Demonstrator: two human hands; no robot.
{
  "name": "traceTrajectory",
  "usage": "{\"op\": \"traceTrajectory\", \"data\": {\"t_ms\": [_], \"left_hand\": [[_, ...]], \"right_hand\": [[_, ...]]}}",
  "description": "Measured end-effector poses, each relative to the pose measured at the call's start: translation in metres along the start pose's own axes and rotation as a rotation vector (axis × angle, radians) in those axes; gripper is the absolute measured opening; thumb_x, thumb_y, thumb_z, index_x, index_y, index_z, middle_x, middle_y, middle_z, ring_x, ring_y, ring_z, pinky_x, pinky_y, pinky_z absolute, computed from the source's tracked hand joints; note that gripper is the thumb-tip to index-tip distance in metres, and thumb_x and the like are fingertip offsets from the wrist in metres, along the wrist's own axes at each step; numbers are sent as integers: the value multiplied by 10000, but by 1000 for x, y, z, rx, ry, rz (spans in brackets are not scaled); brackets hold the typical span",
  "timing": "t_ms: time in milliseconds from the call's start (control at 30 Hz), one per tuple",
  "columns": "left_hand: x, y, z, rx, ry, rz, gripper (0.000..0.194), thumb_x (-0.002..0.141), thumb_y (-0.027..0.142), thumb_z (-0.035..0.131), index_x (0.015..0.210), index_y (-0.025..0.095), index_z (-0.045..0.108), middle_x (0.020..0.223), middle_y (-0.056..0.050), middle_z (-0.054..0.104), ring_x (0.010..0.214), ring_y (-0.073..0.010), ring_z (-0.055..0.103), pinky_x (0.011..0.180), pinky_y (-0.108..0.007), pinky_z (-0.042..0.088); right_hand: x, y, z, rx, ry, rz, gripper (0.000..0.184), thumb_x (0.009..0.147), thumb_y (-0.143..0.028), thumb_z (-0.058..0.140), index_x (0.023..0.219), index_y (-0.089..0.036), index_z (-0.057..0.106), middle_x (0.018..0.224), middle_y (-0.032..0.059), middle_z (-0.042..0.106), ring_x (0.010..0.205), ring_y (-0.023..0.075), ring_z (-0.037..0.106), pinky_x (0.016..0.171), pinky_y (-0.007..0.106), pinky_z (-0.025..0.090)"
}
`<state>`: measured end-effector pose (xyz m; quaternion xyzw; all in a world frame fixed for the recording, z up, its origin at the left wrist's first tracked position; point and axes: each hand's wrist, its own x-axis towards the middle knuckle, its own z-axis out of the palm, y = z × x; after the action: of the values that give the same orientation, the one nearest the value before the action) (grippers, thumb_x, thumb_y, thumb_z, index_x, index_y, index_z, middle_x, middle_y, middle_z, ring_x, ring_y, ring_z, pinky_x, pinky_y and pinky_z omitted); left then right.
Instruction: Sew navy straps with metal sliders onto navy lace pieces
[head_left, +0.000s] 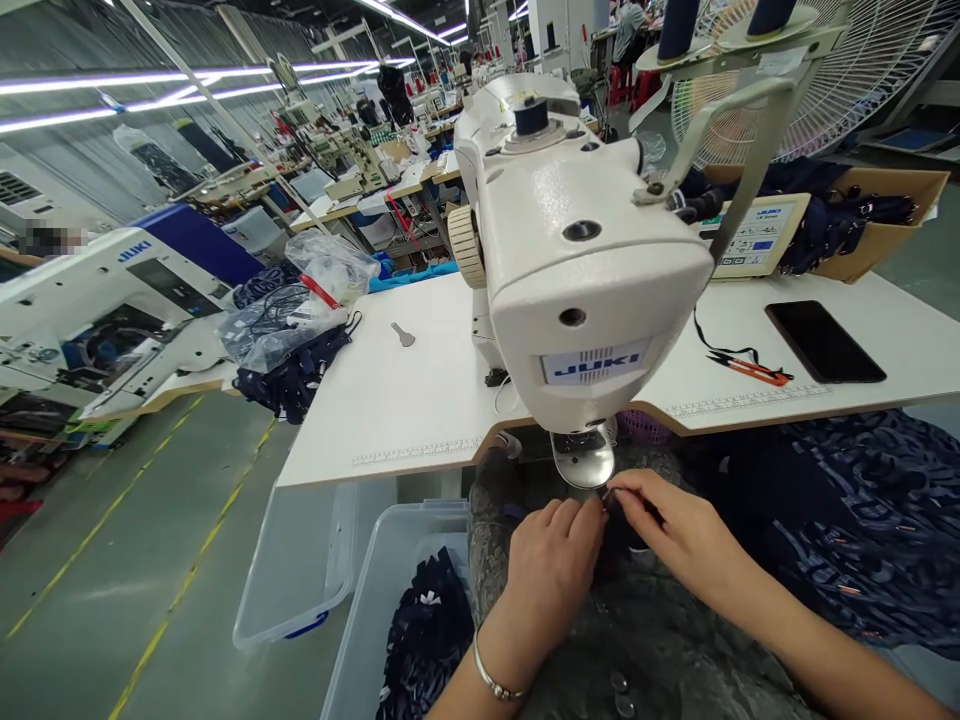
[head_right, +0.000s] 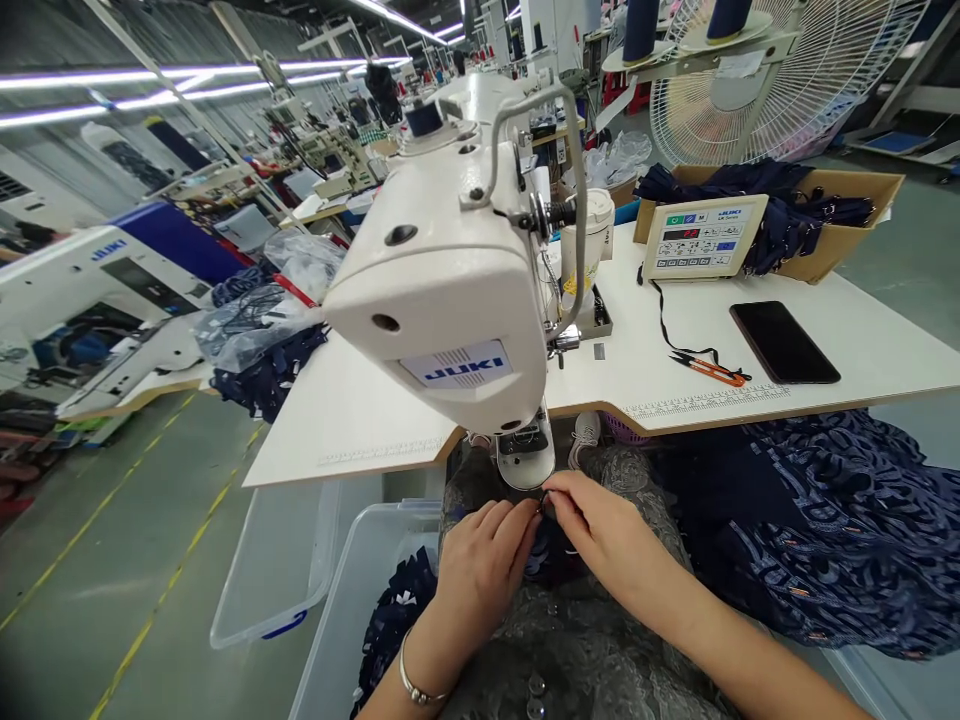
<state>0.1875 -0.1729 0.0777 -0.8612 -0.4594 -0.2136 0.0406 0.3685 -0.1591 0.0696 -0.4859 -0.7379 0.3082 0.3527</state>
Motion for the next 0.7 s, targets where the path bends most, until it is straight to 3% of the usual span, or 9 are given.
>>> {"op": "traceTrajectory", "data": {"t_ms": [67, 167, 300, 400, 500, 600, 700], "left_hand": [[-1, 1, 2, -38, 23, -5, 161, 996, 219, 436, 1086, 157, 554, 728, -6, 639, 614, -141, 580, 534, -287, 389], [-6, -1, 7, -65, 46, 2, 179, 981, 203, 470, 1134, 157, 551, 718, -4, 651, 601, -139, 583, 537, -283, 399], [-11, -8, 8, -76, -29, 10, 159, 946, 153, 508, 1063, 203, 602, 677, 7, 623, 577, -146, 548, 525, -290, 369], [-8, -11, 4, -96, -138, -33, 113, 938, 164, 517, 915, 200, 621, 687, 1, 628, 601, -154, 561, 521, -285, 365], [-3, -12, 1, -154, -269, -87, 111, 926, 180, 549, 846, 202, 623, 734, 0, 654, 661, -166, 597, 560, -280, 413], [0, -16, 5, -233, -352, -133, 92, 929, 203, 555, 885, 212, 635, 809, -4, 674, 741, -178, 623, 654, -294, 476], [-3, -23, 12, -283, -304, -299, 160, 932, 208, 542, 1074, 195, 615, 1059, -71, 676, 1005, -243, 618, 886, -408, 483]], "right_hand": [[0, 0, 4, 4, 93, 58, 153, 982, -261, 427, 1010, -243, 576, 874, 19, 696, 708, 148, 663, 610, 233, 550], [0, 4, 7, 14, 100, 75, 154, 992, -272, 406, 1037, -242, 549, 867, 19, 683, 704, 146, 659, 609, 233, 547], [1, 8, 2, 12, -40, -28, 176, 996, -274, 424, 1155, -243, 494, 892, 16, 660, 745, 147, 664, 664, 245, 561], [-2, 10, 1, -124, -193, -201, 128, 986, -236, 451, 1034, -225, 569, 920, 36, 632, 824, 169, 649, 757, 292, 561], [-7, 13, 5, -245, -247, -287, 209, 987, -169, 409, 943, -199, 611, 921, 61, 619, 836, 192, 627, 761, 336, 549], [-8, 18, 7, -177, -264, -222, 220, 988, -180, 412, 958, -195, 629, 917, 68, 633, 841, 197, 624, 755, 332, 538], [-5, 24, 5, 2, -229, -34, 209, 981, -253, 461, 913, -208, 654, 905, 53, 650, 830, 182, 633, 762, 301, 525]]}}
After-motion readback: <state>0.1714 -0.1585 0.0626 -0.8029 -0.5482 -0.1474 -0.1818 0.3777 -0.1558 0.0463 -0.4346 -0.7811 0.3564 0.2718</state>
